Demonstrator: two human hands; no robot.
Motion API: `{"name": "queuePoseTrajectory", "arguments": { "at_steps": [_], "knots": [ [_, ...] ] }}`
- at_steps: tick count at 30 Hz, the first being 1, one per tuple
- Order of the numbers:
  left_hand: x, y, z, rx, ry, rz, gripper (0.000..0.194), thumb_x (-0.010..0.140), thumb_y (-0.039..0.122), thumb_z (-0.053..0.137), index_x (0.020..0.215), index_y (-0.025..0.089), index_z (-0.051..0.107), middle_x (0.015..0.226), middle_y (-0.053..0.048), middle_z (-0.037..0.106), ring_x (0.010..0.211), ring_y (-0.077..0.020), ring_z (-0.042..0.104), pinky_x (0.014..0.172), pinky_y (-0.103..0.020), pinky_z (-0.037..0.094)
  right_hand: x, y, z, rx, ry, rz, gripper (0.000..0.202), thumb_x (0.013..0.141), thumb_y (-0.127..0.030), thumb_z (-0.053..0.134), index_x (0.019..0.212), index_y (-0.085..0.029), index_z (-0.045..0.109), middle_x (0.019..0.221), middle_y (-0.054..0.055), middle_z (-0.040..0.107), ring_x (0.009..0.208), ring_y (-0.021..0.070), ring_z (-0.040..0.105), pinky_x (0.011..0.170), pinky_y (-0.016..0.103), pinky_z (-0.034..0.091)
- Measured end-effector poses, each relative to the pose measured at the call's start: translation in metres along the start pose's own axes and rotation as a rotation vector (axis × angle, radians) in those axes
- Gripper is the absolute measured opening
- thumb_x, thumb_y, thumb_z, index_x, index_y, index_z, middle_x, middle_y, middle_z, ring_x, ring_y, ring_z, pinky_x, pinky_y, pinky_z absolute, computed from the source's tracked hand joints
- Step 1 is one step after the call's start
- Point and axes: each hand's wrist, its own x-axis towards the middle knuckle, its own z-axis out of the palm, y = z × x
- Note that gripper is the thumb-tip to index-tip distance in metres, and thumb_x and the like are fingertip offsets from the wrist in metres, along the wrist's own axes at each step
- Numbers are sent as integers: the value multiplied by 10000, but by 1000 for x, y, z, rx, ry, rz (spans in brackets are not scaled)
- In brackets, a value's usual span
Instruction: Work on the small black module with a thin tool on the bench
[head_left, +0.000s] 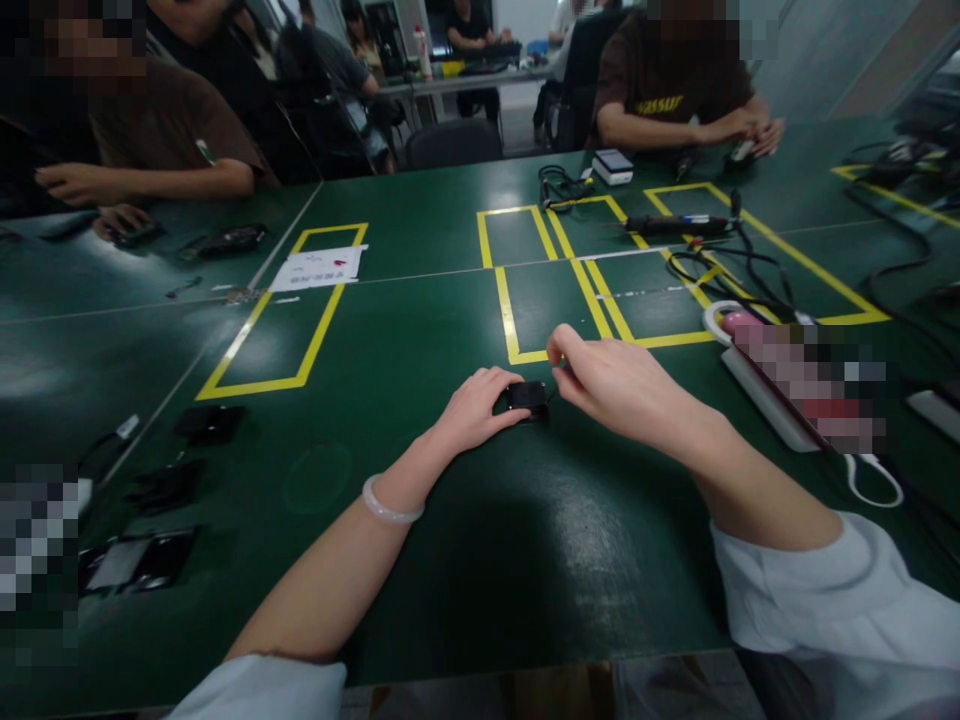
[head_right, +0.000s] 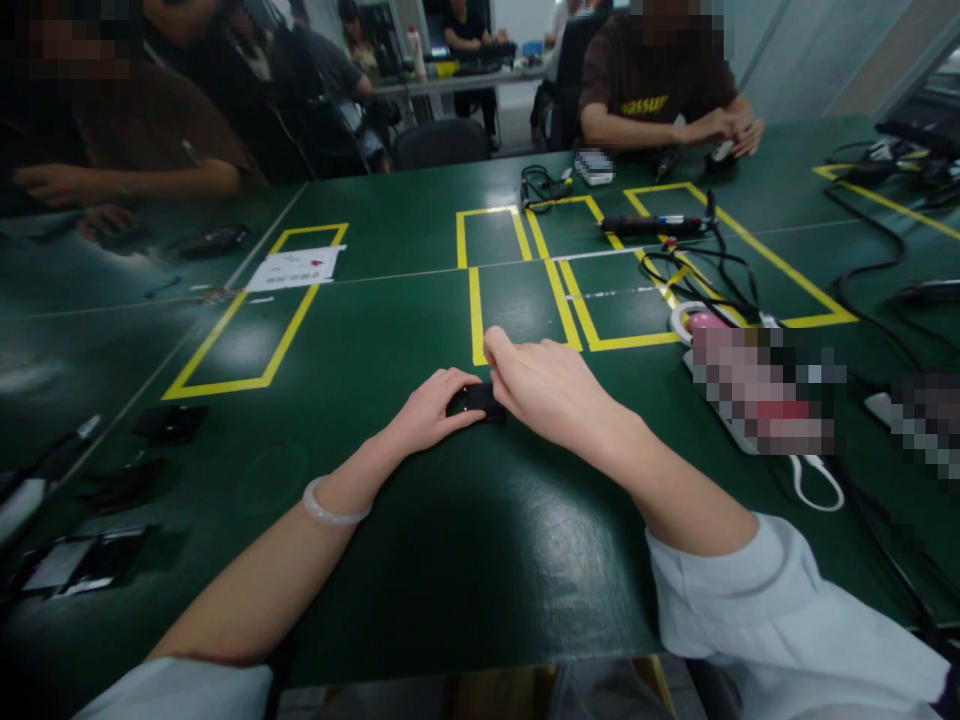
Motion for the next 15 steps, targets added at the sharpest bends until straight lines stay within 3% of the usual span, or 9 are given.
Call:
{"name": "queuePoseTrajectory", "arguments": {
  "at_steps": [8,15],
  "knots": [
    [1,-1,1,-3,2,-1,380,884,474,567,1152,205,550,1074,-72,600,983,-239,540,876,-377,448,0,-1,1,-38,4,-5,236,950,-353,347,1032,-192,499,786,47,685,689,221,636,548,284,252],
    [1,0,0,10,-7,-8,372,882,465,571,1138,196,545,1063,-75,597,970,-241,537,855,-371,453,-1,0,0,-4,26,-17,216,921,-263,371,1089,-176,477,823,48,686,701,212,639,563,283,270]
  ]
}}
